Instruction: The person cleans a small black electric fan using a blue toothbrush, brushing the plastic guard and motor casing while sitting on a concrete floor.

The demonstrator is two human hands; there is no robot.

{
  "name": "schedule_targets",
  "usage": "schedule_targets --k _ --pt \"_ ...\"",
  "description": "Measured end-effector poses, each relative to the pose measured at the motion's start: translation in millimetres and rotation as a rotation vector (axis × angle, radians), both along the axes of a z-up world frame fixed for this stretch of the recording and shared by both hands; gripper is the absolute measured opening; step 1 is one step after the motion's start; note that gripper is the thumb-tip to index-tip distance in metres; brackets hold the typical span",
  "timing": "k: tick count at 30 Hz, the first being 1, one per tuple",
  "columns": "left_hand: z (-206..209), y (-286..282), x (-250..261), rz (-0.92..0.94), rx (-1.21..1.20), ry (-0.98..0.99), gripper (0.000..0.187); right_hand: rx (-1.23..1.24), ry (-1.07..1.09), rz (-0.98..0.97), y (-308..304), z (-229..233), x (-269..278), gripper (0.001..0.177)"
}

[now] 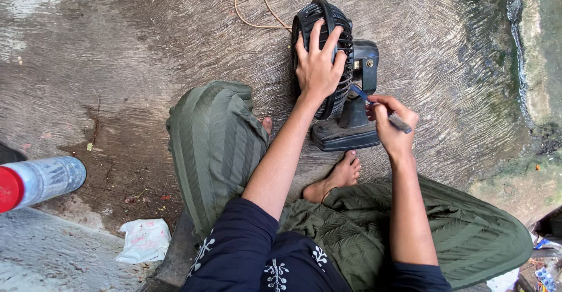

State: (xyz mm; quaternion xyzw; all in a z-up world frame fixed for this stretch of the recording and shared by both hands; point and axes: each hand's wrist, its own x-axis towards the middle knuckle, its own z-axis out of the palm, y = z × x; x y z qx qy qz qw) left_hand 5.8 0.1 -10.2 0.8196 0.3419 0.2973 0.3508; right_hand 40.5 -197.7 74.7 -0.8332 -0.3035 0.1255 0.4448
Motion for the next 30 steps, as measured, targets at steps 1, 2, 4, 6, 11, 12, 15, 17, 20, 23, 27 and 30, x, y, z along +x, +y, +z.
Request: schedule_targets --k 1,2,4,6,11,12,15,17,20,23,27,30 --pt "-1 0 0 0.000 0.000 -0.002 0.051 -0.016 -0.020 0.009 2 2 -4 0.025" --pt "-2 0 0 0.000 0.000 -0.004 0.051 -0.032 -0.039 0.018 4 5 -6 0.025" --pt "-3 0 -1 0.008 0.024 -0.016 0.051 -0.033 0.097 -0.041 3 11 -11 0.027" --pt "-2 2 -2 0.011 0.032 -0.017 0.051 -0.063 0.109 -0.043 6 16 -12 0.027" --pt "1 0 -4 -0.002 -0.002 -0.052 0.049 -0.110 -0.111 0.077 20 7 -21 0.024" --pt "2 -2 -4 0.002 0.008 -0.052 0.049 -0.140 -0.104 0.053 21 6 -25 0.024" --pt "5 0 -6 0.015 0.018 -0.041 0.049 -0.197 -0.059 -0.016 29 2 -26 0.023" --pt "6 0 -5 -0.005 -0.023 -0.023 0.049 -0.211 0.003 -0.085 37 -5 -20 0.024" --pt "7 -1 -1 0.000 -0.018 -0.031 0.049 -0.260 -0.071 -0.078 47 -24 -18 0.021" --pt "8 0 -4 -0.002 -0.009 -0.028 0.050 -0.173 -0.273 0.043 41 -34 -22 0.020" --pt "7 1 -5 -0.004 -0.008 -0.029 0.049 -0.132 -0.259 0.158 23 -27 -25 0.022" --pt "9 1 -3 0.013 0.026 -0.020 0.049 -0.090 -0.229 0.203 14 -19 -21 0.024"
